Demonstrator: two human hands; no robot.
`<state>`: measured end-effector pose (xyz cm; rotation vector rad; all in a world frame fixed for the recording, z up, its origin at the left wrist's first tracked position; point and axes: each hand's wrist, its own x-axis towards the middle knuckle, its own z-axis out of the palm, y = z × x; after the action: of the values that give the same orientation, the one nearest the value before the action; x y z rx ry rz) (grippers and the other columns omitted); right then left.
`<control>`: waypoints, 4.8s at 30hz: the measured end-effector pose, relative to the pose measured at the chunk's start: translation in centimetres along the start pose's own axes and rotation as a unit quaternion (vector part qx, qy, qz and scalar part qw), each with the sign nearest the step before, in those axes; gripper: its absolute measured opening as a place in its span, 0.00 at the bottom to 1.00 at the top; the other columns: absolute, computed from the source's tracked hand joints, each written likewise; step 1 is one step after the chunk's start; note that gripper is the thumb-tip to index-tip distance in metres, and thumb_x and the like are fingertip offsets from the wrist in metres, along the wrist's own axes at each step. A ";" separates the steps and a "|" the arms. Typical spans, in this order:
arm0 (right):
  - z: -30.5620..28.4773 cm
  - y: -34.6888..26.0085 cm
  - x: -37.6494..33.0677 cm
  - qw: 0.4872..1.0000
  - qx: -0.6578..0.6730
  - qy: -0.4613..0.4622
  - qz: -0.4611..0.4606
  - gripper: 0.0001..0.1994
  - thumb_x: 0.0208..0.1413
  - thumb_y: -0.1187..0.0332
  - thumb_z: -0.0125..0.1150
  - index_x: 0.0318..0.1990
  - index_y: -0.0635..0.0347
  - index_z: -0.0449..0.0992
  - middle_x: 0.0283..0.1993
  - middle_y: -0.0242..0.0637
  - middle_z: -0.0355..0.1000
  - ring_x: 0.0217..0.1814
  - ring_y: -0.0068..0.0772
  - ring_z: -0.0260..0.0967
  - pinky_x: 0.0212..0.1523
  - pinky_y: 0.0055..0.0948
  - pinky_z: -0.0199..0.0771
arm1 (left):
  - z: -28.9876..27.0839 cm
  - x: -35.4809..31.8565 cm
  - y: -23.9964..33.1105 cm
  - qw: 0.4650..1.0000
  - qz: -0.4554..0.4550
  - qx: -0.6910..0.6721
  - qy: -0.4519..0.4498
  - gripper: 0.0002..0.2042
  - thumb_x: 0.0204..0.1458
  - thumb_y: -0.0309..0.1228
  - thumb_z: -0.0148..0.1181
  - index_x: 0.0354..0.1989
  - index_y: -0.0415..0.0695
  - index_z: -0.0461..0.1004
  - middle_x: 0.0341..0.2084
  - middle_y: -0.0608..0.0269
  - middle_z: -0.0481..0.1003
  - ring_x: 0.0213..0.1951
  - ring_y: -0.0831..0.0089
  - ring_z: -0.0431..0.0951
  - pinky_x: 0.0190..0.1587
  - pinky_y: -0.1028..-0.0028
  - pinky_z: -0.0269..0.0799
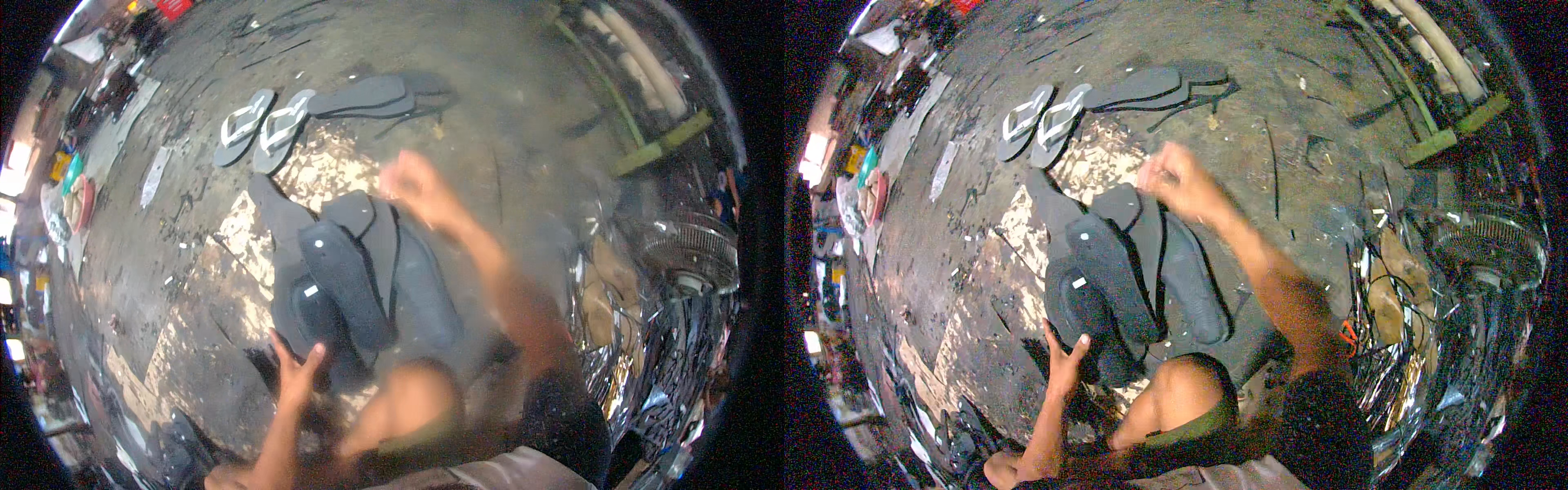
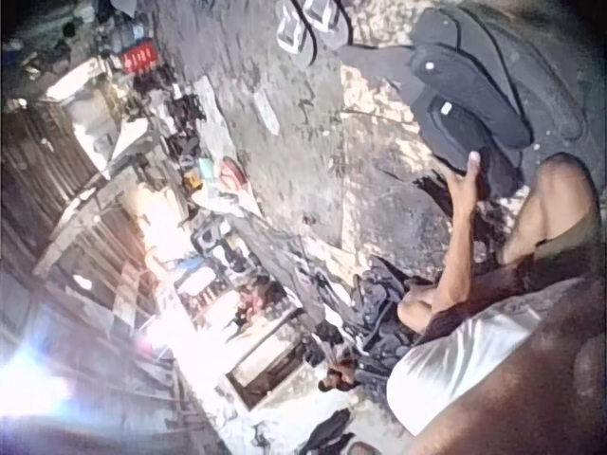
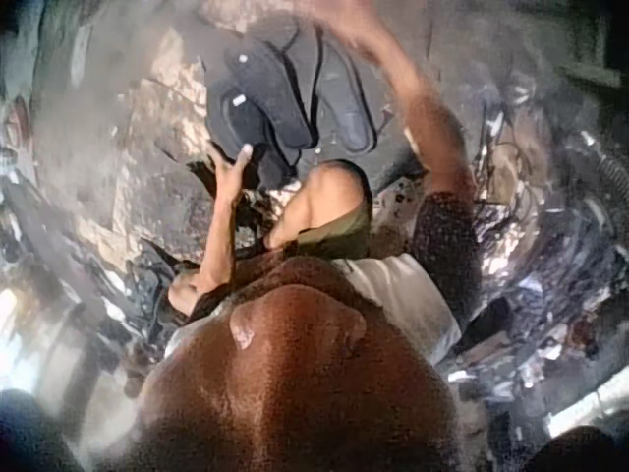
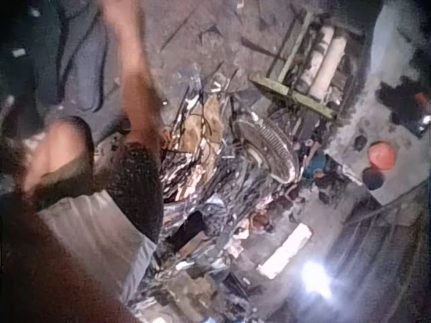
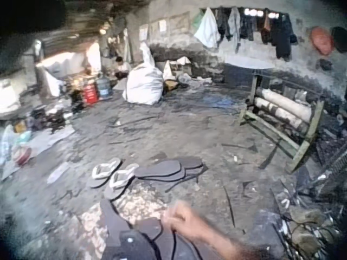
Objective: The person sits on the floor and assembles black flip-flops by inserting straps into the soles. They handle multiple soles and straps, using a small tool to push the straps through holes, then secure them by hand.
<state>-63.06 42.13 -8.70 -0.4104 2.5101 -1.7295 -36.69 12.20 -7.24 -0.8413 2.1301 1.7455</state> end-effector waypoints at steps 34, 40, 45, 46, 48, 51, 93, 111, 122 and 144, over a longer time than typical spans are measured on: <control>-11.8 10.3 25.9 0.781 -0.624 -0.008 0.028 0.40 0.52 0.58 0.70 0.71 0.55 0.57 0.55 0.60 0.76 0.56 0.63 0.76 0.57 0.56 0.76 | -5.3 26.4 12.0 0.617 0.396 0.678 -0.049 0.30 0.63 0.34 0.53 0.75 0.65 0.59 0.72 0.60 0.63 0.72 0.54 0.62 0.74 0.54 0.56; -10.0 -4.1 10.9 0.875 -0.452 -0.032 -0.172 0.40 0.48 0.69 0.68 0.72 0.48 0.60 0.61 0.55 0.73 0.62 0.61 0.72 0.63 0.51 0.73 | -10.4 20.1 13.3 0.611 0.500 0.594 0.156 0.22 0.63 0.33 0.54 0.66 0.49 0.68 0.67 0.53 0.68 0.66 0.50 0.67 0.71 0.55 0.59; -3.1 -8.8 -3.6 0.779 -0.466 -0.251 -0.338 0.42 0.39 0.71 0.74 0.68 0.38 0.68 0.78 0.38 0.56 0.81 0.52 0.48 0.77 0.63 0.47 | -15.3 7.7 8.9 0.927 0.283 0.119 0.215 0.23 0.65 0.31 0.54 0.67 0.40 0.65 0.48 0.61 0.77 0.41 0.73 0.74 0.45 0.71 0.71; -1.9 -8.0 -6.4 0.769 -0.481 -0.302 -0.293 0.40 0.39 0.70 0.74 0.66 0.38 0.71 0.79 0.36 0.54 0.82 0.54 0.45 0.77 0.67 0.45 | -15.5 3.8 8.4 0.944 0.214 0.053 0.244 0.23 0.65 0.29 0.54 0.68 0.40 0.64 0.45 0.64 0.76 0.39 0.78 0.72 0.42 0.72 0.70; -0.6 -8.1 -8.7 0.781 -0.488 -0.262 -0.288 0.36 0.41 0.70 0.73 0.64 0.40 0.74 0.78 0.37 0.56 0.80 0.55 0.48 0.75 0.68 0.48 | -18.5 -3.3 5.3 0.946 0.201 -0.011 0.253 0.24 0.64 0.30 0.55 0.68 0.43 0.64 0.44 0.66 0.75 0.38 0.83 0.70 0.40 0.78 0.68; 4.9 -11.4 -9.8 0.856 -0.405 -0.126 -0.296 0.23 0.51 0.71 0.64 0.57 0.49 0.79 0.70 0.42 0.66 0.72 0.53 0.60 0.68 0.57 0.60 | -22.3 -13.8 1.3 0.920 0.166 -0.277 0.221 0.23 0.64 0.34 0.57 0.67 0.49 0.64 0.46 0.67 0.74 0.36 0.81 0.71 0.36 0.80 0.68; 24.1 -34.8 -36.7 0.965 0.120 -0.128 -0.196 0.14 0.60 0.77 0.63 0.53 0.60 0.83 0.45 0.42 0.79 0.45 0.33 0.77 0.47 0.29 0.77 | -18.6 -29.8 -7.6 0.901 0.271 -0.317 0.124 0.13 0.60 0.26 0.66 0.52 0.37 0.79 0.41 0.63 0.82 0.41 0.76 0.81 0.45 0.77 0.76; 24.9 -34.2 -37.2 0.952 0.122 -0.178 -0.217 0.10 0.53 0.78 0.69 0.43 0.63 0.82 0.42 0.43 0.79 0.42 0.39 0.80 0.41 0.33 0.81 | -17.5 -30.9 -7.2 0.921 0.186 -0.310 0.143 0.10 0.58 0.28 0.69 0.46 0.40 0.81 0.38 0.65 0.82 0.32 0.82 0.79 0.34 0.84 0.71; 13.8 -45.4 -30.7 0.691 0.460 -0.388 -0.400 0.11 0.53 0.74 0.71 0.43 0.69 0.83 0.42 0.50 0.81 0.38 0.42 0.81 0.40 0.33 0.81 | -24.7 -34.0 -15.7 0.816 0.161 0.480 0.278 0.40 0.46 0.52 0.72 0.66 0.46 0.66 0.71 0.45 0.58 0.73 0.41 0.53 0.72 0.43 0.44; 24.6 -38.9 -35.1 0.931 0.056 -0.240 -0.271 0.07 0.56 0.72 0.69 0.39 0.64 0.80 0.35 0.43 0.78 0.34 0.42 0.80 0.32 0.34 0.77 | -20.0 -33.4 -5.1 0.915 0.236 -0.167 0.281 0.14 0.56 0.24 0.68 0.50 0.38 0.77 0.41 0.64 0.81 0.39 0.78 0.80 0.44 0.75 0.77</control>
<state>-17.21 15.78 14.92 -1.4284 2.0424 -1.6307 -3.93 1.40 11.57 -1.0884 2.6051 2.3965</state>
